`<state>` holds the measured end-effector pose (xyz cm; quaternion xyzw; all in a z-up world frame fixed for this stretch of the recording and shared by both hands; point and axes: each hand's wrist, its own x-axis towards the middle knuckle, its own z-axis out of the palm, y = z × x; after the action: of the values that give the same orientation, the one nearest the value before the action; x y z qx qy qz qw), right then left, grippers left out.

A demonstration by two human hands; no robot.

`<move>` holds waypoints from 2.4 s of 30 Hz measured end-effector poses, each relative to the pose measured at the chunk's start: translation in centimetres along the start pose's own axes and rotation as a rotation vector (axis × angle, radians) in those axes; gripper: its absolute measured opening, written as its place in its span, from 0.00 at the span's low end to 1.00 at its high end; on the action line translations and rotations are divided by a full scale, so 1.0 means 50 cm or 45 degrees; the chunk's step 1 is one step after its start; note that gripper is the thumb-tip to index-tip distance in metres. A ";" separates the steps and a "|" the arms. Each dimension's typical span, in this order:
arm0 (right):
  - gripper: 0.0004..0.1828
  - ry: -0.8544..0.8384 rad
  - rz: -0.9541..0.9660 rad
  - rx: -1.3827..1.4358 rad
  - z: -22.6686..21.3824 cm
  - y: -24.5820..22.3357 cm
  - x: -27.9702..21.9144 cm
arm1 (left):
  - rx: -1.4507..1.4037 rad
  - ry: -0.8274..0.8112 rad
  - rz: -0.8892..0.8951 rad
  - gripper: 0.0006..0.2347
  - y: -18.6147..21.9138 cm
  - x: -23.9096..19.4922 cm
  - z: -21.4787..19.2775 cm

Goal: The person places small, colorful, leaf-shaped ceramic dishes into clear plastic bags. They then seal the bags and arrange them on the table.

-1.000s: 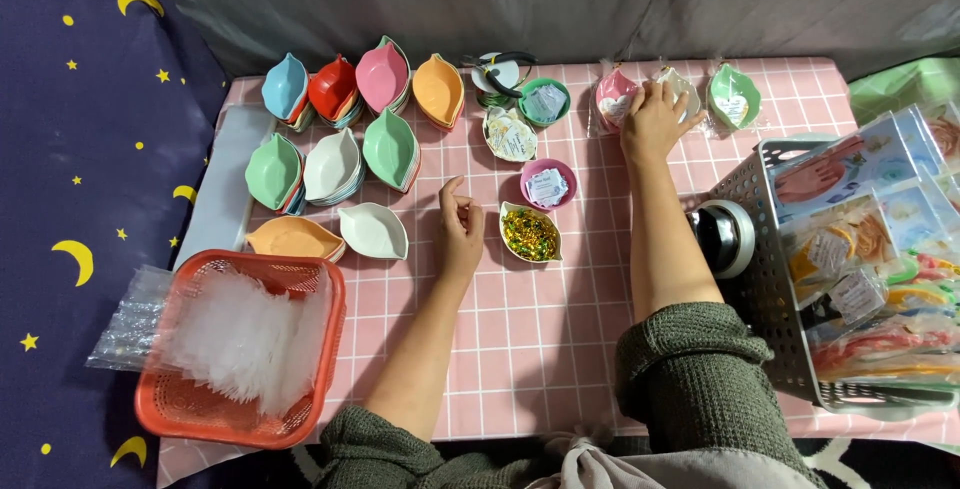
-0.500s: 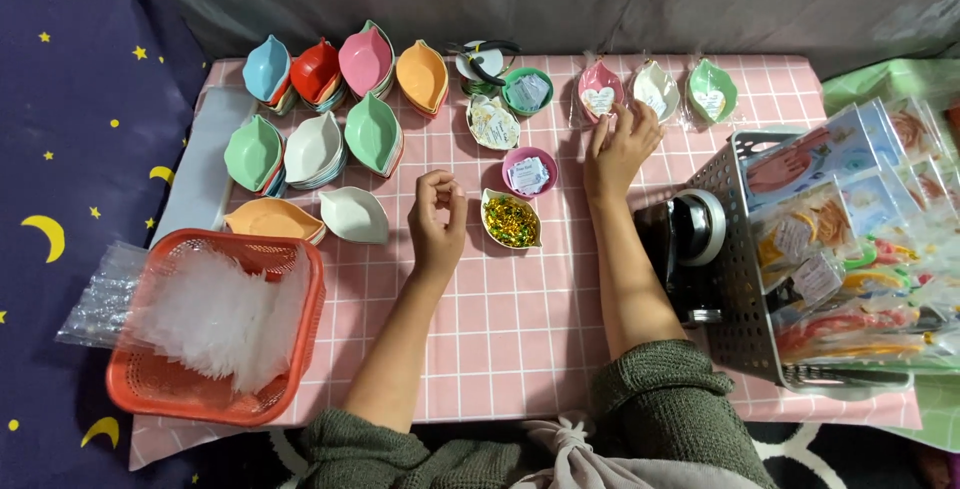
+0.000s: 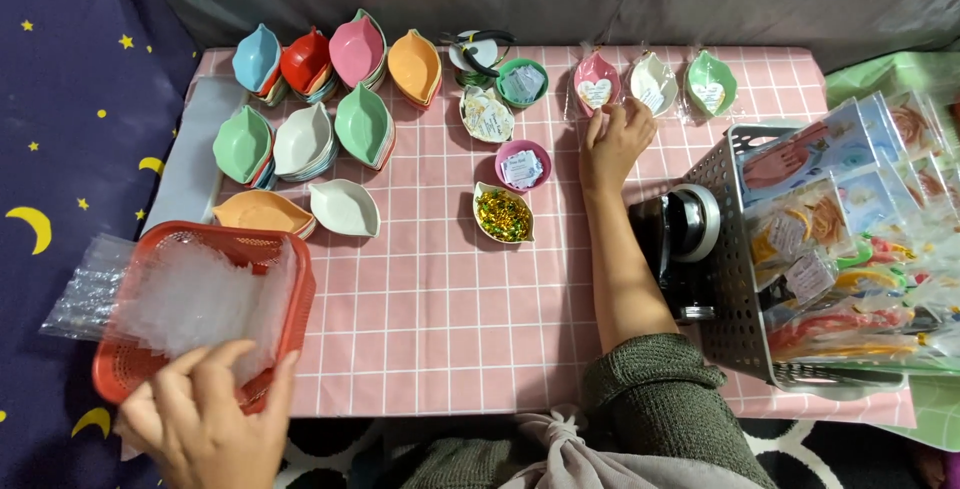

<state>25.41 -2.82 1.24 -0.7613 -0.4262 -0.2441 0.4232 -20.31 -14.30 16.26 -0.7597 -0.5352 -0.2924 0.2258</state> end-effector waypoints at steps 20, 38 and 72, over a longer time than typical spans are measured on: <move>0.04 -0.016 0.003 -0.025 0.004 0.010 -0.005 | -0.063 -0.101 0.103 0.05 -0.017 0.004 0.035; 0.03 -0.012 0.018 -0.017 0.005 0.010 -0.005 | -0.189 0.018 0.190 0.05 0.014 -0.013 0.044; 0.03 -0.651 -1.025 0.713 0.041 -0.439 -0.101 | -0.607 0.051 -0.758 0.06 -0.079 -0.109 0.110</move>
<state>4.06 2.81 6.03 -0.4317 -0.8215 -0.0714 0.3656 -24.35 -13.14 8.65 -0.5965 -0.6449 -0.4761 -0.0417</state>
